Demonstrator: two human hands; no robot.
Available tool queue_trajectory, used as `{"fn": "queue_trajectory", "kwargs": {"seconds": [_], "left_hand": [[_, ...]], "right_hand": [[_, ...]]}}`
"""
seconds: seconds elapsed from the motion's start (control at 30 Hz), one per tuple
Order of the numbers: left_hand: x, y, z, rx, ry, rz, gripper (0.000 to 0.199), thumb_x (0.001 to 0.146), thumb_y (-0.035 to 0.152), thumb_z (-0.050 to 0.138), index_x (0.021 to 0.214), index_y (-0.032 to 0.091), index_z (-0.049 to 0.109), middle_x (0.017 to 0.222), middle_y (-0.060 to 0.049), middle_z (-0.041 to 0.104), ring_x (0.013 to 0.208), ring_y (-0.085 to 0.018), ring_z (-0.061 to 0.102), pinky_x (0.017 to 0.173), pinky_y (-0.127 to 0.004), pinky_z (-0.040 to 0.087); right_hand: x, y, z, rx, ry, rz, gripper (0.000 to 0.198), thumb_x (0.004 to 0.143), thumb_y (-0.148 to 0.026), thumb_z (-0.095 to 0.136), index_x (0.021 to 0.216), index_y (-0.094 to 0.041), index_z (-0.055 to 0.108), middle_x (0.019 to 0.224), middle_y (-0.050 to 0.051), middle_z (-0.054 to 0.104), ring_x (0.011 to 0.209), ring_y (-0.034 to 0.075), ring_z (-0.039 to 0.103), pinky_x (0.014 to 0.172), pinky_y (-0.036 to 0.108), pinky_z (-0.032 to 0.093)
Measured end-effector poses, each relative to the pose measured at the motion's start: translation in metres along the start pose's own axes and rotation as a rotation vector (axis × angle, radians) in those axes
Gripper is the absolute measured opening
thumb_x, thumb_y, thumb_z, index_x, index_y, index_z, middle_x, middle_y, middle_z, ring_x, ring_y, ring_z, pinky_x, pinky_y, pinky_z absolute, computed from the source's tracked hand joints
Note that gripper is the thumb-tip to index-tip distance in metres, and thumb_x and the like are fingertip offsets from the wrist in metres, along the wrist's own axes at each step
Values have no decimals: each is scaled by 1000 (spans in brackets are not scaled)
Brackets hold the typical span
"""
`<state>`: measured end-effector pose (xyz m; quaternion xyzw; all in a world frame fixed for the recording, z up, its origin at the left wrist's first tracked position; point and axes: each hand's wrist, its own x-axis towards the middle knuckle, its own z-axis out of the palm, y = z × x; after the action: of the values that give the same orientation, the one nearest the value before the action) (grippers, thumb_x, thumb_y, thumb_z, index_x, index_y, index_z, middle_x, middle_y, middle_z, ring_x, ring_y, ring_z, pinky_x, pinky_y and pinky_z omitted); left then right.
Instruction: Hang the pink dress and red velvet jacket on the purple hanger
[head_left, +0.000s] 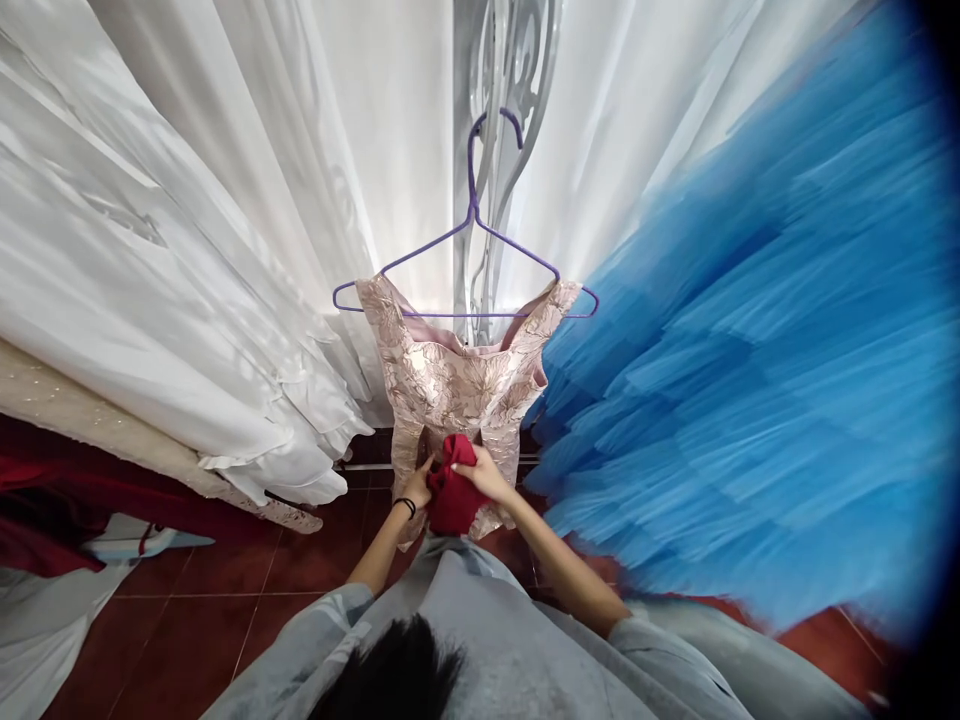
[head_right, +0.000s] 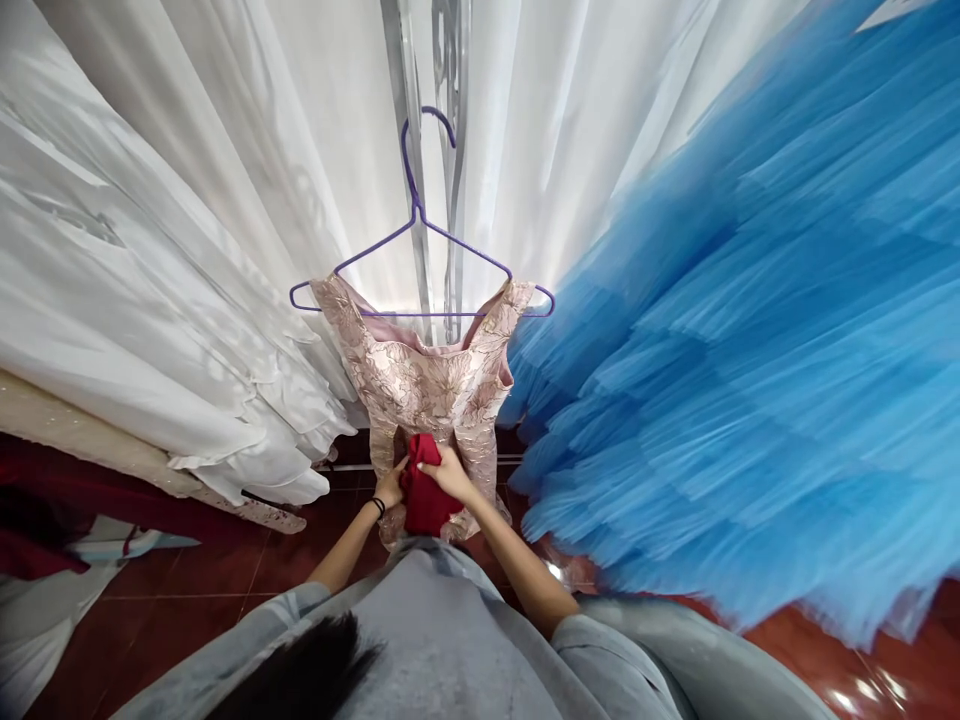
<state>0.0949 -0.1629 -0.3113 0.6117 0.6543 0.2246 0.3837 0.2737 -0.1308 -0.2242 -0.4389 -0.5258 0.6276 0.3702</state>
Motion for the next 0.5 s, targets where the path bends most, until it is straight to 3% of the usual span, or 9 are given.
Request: {"fn": "queue_trajectory", "kwargs": {"seconds": [0.07,0.13,0.2,0.27,0.37,0.4,0.43,0.5], "left_hand": [[8,8,-13,25,-11,-12,39,70,7,65,109,12,72,96,-9,73,93,-26,68,90,-39,53],[8,20,-30,55,21,7,28,71,12,67,98,11,74,105,-12,71,106,-29,64,101,-43,48],[1,38,-51,47,1,89,29,69,19,74,97,12,74,119,-14,68,119,-31,58,110,-45,41],[-11,58,-70,-68,-199,198,44,65,27,80,106,15,72,124,-12,67,120,-29,57,109,-41,42],[-29,83,-84,-232,-632,252,54,67,39,81,115,16,70,116,-8,72,104,-24,65,93,-35,51],[-32,88,-83,-208,-672,244,50,64,39,82,108,16,72,107,-6,74,94,-22,66,86,-32,52],[-34,91,-80,-151,-631,236,42,59,37,84,95,16,74,93,-4,75,83,-20,66,79,-29,51],[-35,89,-71,-38,-397,227,22,54,27,83,64,16,66,62,3,65,63,-15,56,67,-26,45]], "right_hand": [[-1,-30,-17,-20,39,-72,30,55,-38,73,67,-18,54,64,-3,50,63,11,42,62,26,40],[-8,-59,-41,-77,84,-177,30,58,-39,73,70,-17,58,65,-2,52,63,12,44,62,26,42],[-19,-87,-66,-134,146,-284,30,61,-40,74,72,-16,60,67,-1,56,62,13,47,63,28,44],[-34,-112,-88,-174,245,-374,30,63,-40,75,71,-17,59,67,-1,57,62,14,50,63,29,47],[-54,-142,-110,-210,352,-484,28,66,-40,76,72,-17,61,71,1,63,69,18,59,70,33,51],[-59,-150,-114,-228,357,-511,27,67,-40,76,74,-17,63,75,3,65,72,20,61,73,34,53],[-63,-156,-117,-259,349,-531,27,68,-40,75,76,-17,65,78,3,67,76,21,63,75,35,53],[-68,-164,-122,-378,328,-559,24,72,-39,72,78,-17,66,81,3,68,77,21,63,75,34,53]]}}
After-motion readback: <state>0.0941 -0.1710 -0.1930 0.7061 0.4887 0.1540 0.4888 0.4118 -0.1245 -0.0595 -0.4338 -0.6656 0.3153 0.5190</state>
